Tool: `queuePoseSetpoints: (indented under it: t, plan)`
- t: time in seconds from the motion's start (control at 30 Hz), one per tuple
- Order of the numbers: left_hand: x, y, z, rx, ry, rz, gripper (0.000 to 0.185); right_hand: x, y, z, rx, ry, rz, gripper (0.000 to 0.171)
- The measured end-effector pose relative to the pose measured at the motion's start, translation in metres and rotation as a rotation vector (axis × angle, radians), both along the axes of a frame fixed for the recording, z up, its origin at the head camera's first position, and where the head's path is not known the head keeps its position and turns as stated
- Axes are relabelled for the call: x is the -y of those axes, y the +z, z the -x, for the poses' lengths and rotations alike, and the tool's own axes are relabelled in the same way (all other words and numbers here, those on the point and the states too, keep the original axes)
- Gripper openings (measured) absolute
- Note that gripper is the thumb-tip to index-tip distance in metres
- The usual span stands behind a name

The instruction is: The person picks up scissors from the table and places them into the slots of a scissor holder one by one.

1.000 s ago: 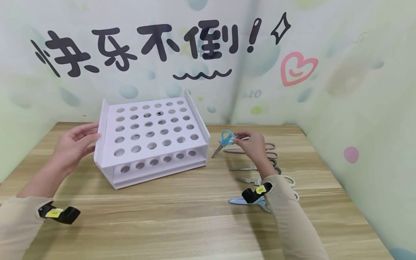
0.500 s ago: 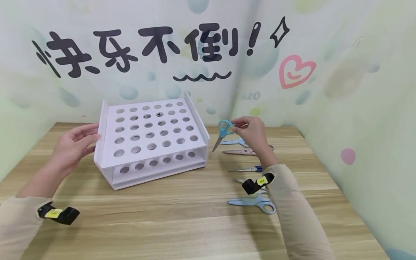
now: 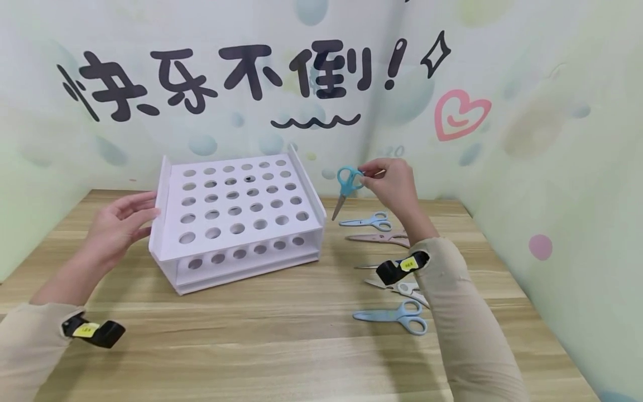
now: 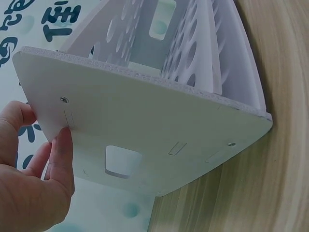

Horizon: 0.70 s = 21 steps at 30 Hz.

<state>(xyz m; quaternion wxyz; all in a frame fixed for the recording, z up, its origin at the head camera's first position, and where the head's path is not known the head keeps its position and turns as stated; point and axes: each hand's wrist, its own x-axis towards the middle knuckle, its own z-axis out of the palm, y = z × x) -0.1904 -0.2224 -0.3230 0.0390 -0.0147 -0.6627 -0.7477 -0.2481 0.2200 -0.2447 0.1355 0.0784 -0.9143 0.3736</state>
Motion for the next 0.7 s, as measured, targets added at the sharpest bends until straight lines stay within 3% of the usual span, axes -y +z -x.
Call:
queuePoseSetpoints:
  t: [0.7]
  plan:
    - [-0.001,0.001,-0.001,-0.002,0.011,0.032,0.028,0.02,0.04,0.009,-0.148,0.11,-0.042,0.019]
